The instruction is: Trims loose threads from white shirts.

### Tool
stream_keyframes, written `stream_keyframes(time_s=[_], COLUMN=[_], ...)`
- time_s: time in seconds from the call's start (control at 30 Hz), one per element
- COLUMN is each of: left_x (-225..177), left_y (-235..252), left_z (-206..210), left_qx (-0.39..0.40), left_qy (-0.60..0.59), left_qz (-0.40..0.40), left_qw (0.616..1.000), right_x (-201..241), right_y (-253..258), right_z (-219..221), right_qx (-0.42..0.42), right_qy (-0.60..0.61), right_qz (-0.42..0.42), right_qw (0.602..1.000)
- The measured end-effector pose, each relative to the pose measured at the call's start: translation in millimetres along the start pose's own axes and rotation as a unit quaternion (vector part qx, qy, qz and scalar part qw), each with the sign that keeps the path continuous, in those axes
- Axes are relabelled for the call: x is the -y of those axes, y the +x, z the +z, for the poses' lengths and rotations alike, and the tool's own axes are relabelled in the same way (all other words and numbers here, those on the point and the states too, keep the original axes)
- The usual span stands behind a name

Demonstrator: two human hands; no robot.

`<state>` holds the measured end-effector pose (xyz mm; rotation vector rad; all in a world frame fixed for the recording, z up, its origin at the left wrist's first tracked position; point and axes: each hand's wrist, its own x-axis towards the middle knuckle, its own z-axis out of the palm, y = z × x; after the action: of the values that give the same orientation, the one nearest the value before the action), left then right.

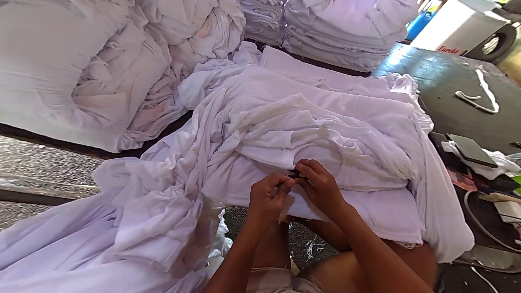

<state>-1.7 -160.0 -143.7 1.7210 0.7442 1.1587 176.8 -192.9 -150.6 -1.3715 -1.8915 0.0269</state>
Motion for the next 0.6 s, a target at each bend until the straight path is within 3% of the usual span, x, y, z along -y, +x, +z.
stream_keyframes(time_s=[0.27, 0.43, 0.6], left_x=[5.6, 8.0, 8.3], left_y=[-3.4, -4.4, -4.4], left_z=[3.1, 3.1, 0.3], left_qx=[0.031, -0.013, -0.003], left_qy=[-0.019, -0.052, -0.052], left_qz=[0.020, 0.020, 0.010], left_qw=[0.999, 0.998, 0.999], right_x=[-2.6, -3.6, -4.1], right_y=[4.5, 1.1, 0.5], right_z=[2.0, 1.8, 1.4], right_qx=[-0.003, 0.019, 0.016], right_qy=[-0.021, -0.010, -0.012], right_qz=[0.000, -0.004, -0.006], right_qw=[1.000, 1.000, 1.000])
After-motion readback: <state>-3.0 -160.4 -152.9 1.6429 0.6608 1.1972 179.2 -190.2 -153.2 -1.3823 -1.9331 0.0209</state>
